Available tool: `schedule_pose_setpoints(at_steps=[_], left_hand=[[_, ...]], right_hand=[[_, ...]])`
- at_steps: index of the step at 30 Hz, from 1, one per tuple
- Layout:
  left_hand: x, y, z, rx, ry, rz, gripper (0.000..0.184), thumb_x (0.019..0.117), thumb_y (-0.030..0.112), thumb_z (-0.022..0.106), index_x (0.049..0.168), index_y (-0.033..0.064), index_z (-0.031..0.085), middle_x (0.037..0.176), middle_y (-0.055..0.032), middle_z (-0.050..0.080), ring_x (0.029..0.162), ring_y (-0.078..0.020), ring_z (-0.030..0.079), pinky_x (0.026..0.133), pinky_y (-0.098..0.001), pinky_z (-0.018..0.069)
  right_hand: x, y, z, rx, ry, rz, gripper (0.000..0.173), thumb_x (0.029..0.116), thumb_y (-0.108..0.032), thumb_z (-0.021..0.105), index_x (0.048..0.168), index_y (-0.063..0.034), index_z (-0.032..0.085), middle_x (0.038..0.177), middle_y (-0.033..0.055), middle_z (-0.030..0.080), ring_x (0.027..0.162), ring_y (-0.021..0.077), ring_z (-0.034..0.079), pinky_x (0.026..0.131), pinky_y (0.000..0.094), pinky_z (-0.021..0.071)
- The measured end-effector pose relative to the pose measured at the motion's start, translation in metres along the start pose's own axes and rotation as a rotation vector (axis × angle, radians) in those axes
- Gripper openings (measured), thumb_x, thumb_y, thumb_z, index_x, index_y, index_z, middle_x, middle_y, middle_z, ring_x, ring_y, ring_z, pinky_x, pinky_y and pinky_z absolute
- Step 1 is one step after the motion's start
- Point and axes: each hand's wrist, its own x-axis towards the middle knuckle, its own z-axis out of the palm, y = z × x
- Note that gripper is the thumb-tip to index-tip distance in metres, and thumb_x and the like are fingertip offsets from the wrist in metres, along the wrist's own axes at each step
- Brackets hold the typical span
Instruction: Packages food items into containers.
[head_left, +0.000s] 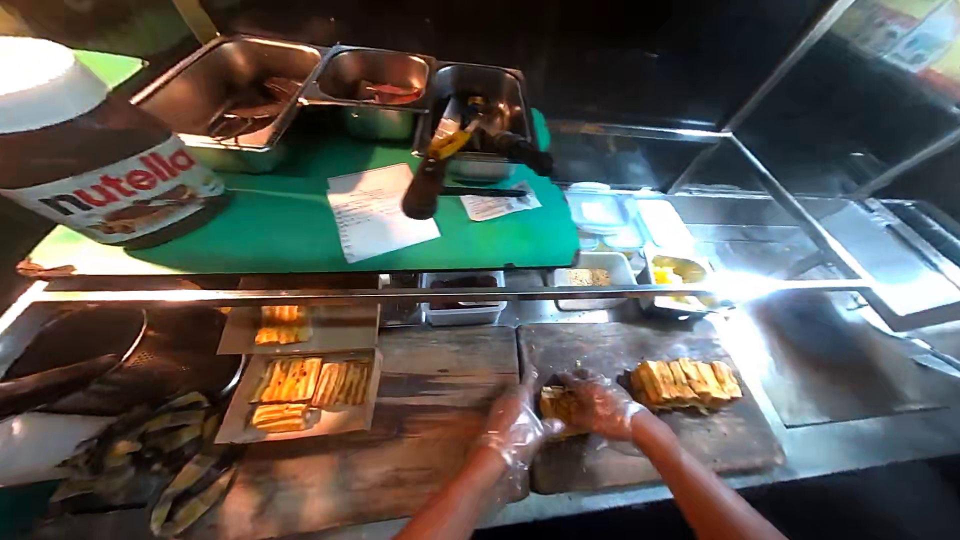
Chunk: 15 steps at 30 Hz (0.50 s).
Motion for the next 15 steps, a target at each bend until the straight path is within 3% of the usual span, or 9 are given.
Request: schedule_pose_setpoints(at_steps=[1, 3, 6, 8, 10, 13, 15], left_hand=[[0.014, 0.01, 0.015, 0.142, -0.014, -0.019, 0.09, 0.0803, 0.035, 0.079, 0.159, 0.0188, 0.037, 0.147, -0.0117, 0.055, 0.132, -0.0268, 0.057, 0.11, -0.0471, 0.0479], [0.019, 0.028, 0.032, 0.382, -0.012, -0.078, 0.065, 0.0894, 0.022, 0.066, 0.151, 0.0153, 0.047, 0.151, -0.0154, 0.047, 0.134, -0.0306, 0.055, 0.107, -0.0473, 0.0513], [0.011, 0.033, 0.041, 0.462, 0.046, -0.115, 0.053, 0.0894, 0.018, 0.063, 0.141, 0.0163, 0.053, 0.149, -0.0111, 0.049, 0.132, -0.0285, 0.056, 0.102, -0.0471, 0.0547], [0.009, 0.019, 0.039, 0.298, 0.078, -0.113, 0.049, 0.0842, 0.022, 0.071, 0.131, 0.0185, 0.057, 0.133, -0.0086, 0.062, 0.121, -0.0258, 0.063, 0.097, -0.0487, 0.0554], [0.008, 0.0, 0.034, 0.017, 0.112, -0.052, 0.061, 0.0758, 0.027, 0.083, 0.13, 0.0158, 0.057, 0.122, -0.0059, 0.067, 0.112, -0.0203, 0.066, 0.097, -0.0437, 0.0552], [-0.015, -0.023, 0.018, -0.534, 0.25, 0.076, 0.076, 0.0686, 0.015, 0.092, 0.131, 0.0018, 0.052, 0.117, -0.0101, 0.069, 0.107, -0.0181, 0.068, 0.095, -0.0359, 0.0577], [-0.059, -0.039, -0.024, -0.607, 0.372, 0.167, 0.07, 0.0703, 0.011, 0.09, 0.129, -0.0002, 0.052, 0.116, -0.0099, 0.069, 0.105, -0.0176, 0.069, 0.092, -0.0345, 0.0593]], right_hand=[[0.007, 0.004, 0.006, 0.006, -0.004, -0.045, 0.074, 0.0863, -0.034, 0.076, 0.154, -0.0229, 0.047, 0.15, 0.0184, 0.051, 0.139, 0.0386, 0.048, 0.113, 0.062, 0.0404], [0.017, 0.01, 0.014, 0.054, -0.016, -0.084, 0.062, 0.0846, -0.028, 0.077, 0.143, -0.0186, 0.059, 0.142, 0.0178, 0.058, 0.134, 0.0356, 0.053, 0.112, 0.0581, 0.0426], [0.026, 0.016, 0.012, 0.077, -0.035, -0.136, 0.04, 0.0832, -0.024, 0.077, 0.119, -0.0075, 0.069, 0.126, 0.0202, 0.063, 0.123, 0.0357, 0.058, 0.106, 0.0562, 0.0463], [0.026, 0.02, 0.004, 0.138, -0.072, -0.155, 0.037, 0.0857, -0.023, 0.076, 0.118, -0.0061, 0.069, 0.124, 0.02, 0.065, 0.12, 0.0346, 0.06, 0.105, 0.0559, 0.0469], [0.023, 0.025, -0.004, 0.307, -0.094, -0.146, 0.037, 0.0841, -0.02, 0.078, 0.117, -0.0066, 0.069, 0.117, 0.0172, 0.067, 0.111, 0.0303, 0.064, 0.097, 0.0539, 0.0513], [0.014, 0.032, -0.01, 0.626, -0.075, -0.169, 0.037, 0.0787, -0.014, 0.081, 0.112, -0.0065, 0.067, 0.103, 0.008, 0.07, 0.094, 0.0189, 0.068, 0.085, 0.0418, 0.0584], [0.012, 0.02, -0.011, 0.818, -0.037, -0.208, 0.04, 0.0748, -0.013, 0.081, 0.11, -0.0075, 0.063, 0.095, 0.003, 0.07, 0.085, 0.0143, 0.069, 0.075, 0.0353, 0.0601]])
